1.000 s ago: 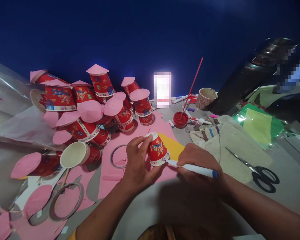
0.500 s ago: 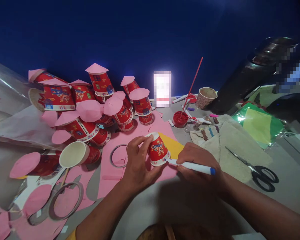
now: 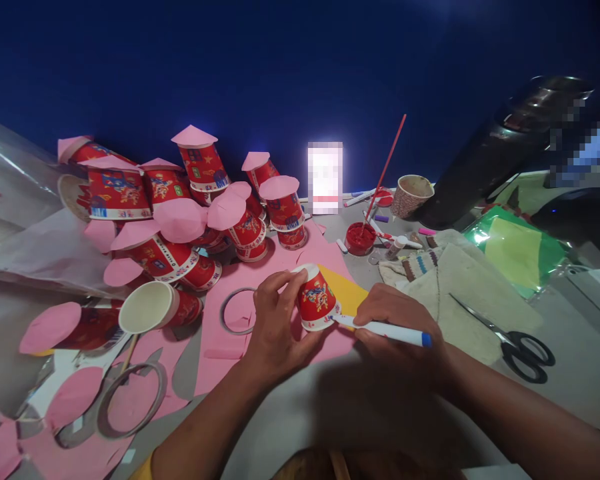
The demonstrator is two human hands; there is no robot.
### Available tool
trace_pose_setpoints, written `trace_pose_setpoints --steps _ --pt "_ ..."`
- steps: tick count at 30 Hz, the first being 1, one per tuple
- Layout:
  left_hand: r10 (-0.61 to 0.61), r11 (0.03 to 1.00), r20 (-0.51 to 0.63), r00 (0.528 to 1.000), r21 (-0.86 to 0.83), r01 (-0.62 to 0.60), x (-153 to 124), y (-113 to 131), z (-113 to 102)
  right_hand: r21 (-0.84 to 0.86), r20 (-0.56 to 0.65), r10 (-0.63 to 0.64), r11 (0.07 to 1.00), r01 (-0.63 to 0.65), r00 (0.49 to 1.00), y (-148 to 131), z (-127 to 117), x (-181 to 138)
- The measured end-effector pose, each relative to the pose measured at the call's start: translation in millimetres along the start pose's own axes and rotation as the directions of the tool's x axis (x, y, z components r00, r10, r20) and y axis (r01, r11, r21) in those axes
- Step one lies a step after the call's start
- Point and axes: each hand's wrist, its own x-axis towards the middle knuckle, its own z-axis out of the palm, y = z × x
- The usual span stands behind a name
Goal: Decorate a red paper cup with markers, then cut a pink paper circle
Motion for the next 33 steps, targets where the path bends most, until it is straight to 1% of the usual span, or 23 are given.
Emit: trace_pose_setpoints --steps 6,12,15,20,24,28,33 --pt "-0.009 1.000 -0.001 1.000 -0.006 0.009 1.0 0.2 -0.2 -0.031 -0.022 -0.006 1.000 0.005 1.000 -0.3 -0.7 0.3" --pt "0.003 1.000 -0.004 1.000 -0.002 -0.003 0.6 -2.0 0.3 0.023 0.013 0.002 1.000 -0.002 1.000 -2.3 -2.5 0.4" --pt "0.011 1.000 -0.004 1.000 0.000 -0.011 0.3 -2.4 0.6 0.009 0.032 0.013 1.000 -0.013 0.999 -1.3 -2.2 0.3" --pt "0.008 1.000 -0.005 1.000 -0.011 -0.008 0.6 -1.7 0.6 -0.020 -0.008 -0.002 1.000 0.001 1.000 -0.7 -2.8 1.3" --pt "0.003 1.000 0.011 1.000 -0.009 -0.003 0.7 -0.9 -0.6 -0.012 0.008 0.002 1.000 -0.002 1.000 -2.3 -2.7 1.1" --pt "0.000 1.000 0.026 1.000 0.024 0.000 0.5 0.1 -1.6 0.030 -0.007 -0.045 0.999 0.045 0.999 -3.2 -0.2 -1.2" --pt "0.029 0.999 0.021 0.999 0.039 -0.029 0.1 0.9 -0.5 0.053 0.033 -0.086 0.995 0.084 0.996 -2.3 3.4 -3.6"
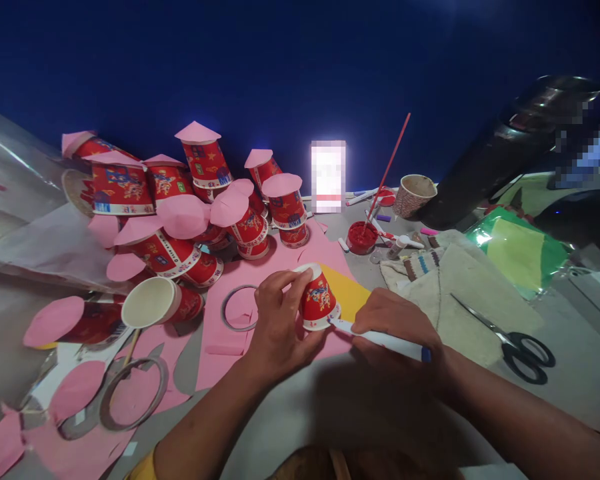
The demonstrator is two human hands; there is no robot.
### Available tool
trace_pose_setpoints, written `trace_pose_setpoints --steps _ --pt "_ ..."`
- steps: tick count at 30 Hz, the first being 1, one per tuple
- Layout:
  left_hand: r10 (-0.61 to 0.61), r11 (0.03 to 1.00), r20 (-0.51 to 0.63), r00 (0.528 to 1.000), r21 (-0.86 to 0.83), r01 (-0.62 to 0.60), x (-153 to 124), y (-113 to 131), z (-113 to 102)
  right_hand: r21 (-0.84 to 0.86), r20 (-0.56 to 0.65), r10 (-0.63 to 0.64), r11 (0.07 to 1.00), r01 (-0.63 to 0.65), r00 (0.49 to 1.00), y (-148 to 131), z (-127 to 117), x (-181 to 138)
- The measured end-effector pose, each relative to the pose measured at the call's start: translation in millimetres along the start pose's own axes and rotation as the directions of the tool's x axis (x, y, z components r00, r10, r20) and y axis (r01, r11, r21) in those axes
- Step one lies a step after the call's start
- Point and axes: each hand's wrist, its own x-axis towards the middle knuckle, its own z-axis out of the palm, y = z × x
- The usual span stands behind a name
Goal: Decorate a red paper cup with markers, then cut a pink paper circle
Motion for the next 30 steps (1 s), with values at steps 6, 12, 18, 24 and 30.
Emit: trace_pose_setpoints --steps 6,12,18,24,30 --pt "0.016 1.000 -0.002 1.000 -0.003 -0.016 0.4 0.8 0.0 -0.021 0.019 0.004 1.000 -0.004 1.000 3.9 2.7 -4.8" --pt "0.012 1.000 -0.002 1.000 0.003 -0.012 0.9 1.1 -0.9 -0.008 0.042 0.016 1.000 -0.015 0.999 3.1 0.4 -4.8" --pt "0.019 1.000 0.005 1.000 0.001 -0.019 1.2 1.3 -1.4 0.020 0.065 0.023 0.999 -0.025 0.998 3.6 1.9 -5.9" --pt "0.010 1.000 0.011 1.000 0.000 -0.010 1.5 2.2 -2.1 -0.011 0.029 0.032 0.999 -0.031 0.999 1.0 -3.0 -0.6" --pt "0.028 1.000 0.010 1.000 0.010 -0.028 0.9 1.0 -1.4 0.026 0.039 0.018 0.999 -0.019 0.999 3.1 0.5 -4.1"
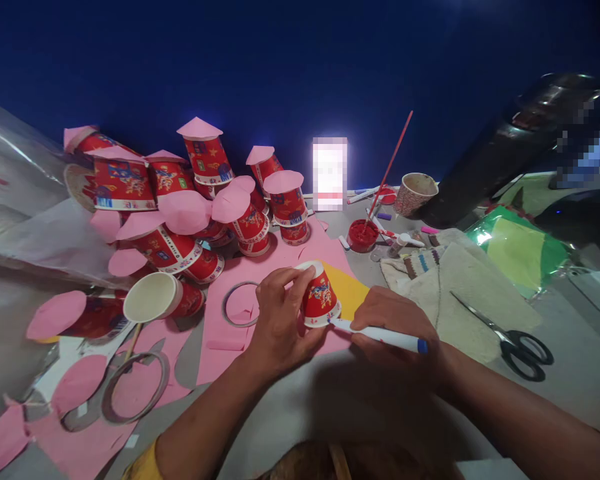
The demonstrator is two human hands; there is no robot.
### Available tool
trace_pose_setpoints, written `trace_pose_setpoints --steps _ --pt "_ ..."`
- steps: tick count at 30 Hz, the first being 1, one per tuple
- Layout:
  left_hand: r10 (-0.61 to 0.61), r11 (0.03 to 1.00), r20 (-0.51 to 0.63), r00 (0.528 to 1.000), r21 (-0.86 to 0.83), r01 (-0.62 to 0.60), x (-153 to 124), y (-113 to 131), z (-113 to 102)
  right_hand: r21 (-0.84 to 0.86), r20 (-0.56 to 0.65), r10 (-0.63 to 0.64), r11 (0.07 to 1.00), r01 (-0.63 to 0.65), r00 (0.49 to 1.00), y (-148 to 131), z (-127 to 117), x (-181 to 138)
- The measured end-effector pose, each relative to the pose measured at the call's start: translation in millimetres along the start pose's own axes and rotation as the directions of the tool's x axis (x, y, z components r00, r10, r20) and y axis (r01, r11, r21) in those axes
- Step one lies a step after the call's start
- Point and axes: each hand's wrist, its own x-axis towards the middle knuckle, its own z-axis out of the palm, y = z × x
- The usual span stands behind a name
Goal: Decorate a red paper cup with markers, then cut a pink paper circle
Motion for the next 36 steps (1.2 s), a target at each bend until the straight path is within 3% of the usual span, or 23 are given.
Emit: trace_pose_setpoints --steps 13,21,36 --pt "-0.022 1.000 -0.006 1.000 -0.005 0.022 -0.3 -1.3 0.7 -0.124 -0.037 0.075 0.989 -0.079 0.997 -3.5 -6.1 3.9" --pt "-0.026 0.999 -0.020 0.999 -0.030 0.026 -0.4 -0.5 1.6 -0.116 -0.081 0.039 0.992 -0.049 0.996 -2.8 -3.4 3.8" --pt "-0.014 0.999 -0.015 1.000 -0.042 0.013 -0.6 -1.0 1.2 -0.090 -0.041 0.035 0.995 -0.038 0.999 0.4 -2.1 1.5"
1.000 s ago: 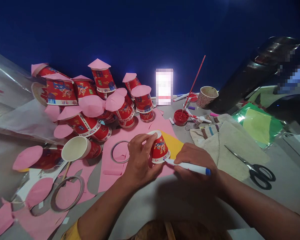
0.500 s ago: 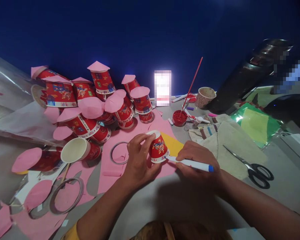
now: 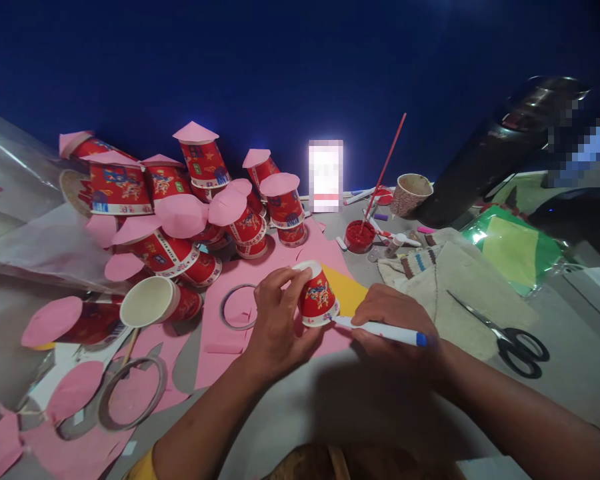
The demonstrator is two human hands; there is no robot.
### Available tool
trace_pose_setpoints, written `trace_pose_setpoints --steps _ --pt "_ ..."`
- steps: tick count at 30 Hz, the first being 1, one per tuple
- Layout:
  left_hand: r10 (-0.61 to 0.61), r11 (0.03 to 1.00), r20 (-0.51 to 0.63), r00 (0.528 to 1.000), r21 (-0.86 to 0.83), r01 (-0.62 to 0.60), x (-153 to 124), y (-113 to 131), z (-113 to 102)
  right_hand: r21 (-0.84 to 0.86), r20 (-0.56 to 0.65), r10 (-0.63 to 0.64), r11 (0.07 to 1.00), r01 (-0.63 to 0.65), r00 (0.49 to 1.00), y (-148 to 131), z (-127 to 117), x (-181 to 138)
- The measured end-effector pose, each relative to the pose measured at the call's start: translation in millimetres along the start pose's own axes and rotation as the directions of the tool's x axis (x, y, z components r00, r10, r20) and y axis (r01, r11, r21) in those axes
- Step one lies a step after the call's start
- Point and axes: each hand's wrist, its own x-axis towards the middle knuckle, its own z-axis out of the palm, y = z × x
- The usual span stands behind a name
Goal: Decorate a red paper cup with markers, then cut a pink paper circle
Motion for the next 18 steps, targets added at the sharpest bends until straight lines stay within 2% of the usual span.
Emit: trace_pose_setpoints --steps 7,12,18 --pt "-0.005 1.000 0.014 1.000 0.001 0.005 -0.2 -0.6 0.7 0.036 -0.003 -0.030 0.999 0.030 1.000 -2.1 0.8 1.0" --pt "0.018 1.000 0.004 1.000 0.011 -0.018 -0.6 2.6 -0.2 -0.012 0.057 -0.015 1.000 0.016 0.998 -0.7 0.1 1.2" --pt "0.026 0.999 0.005 1.000 0.024 -0.026 -0.1 2.8 -1.5 -0.033 0.013 0.042 0.999 -0.042 0.999 -1.7 -2.5 1.0"
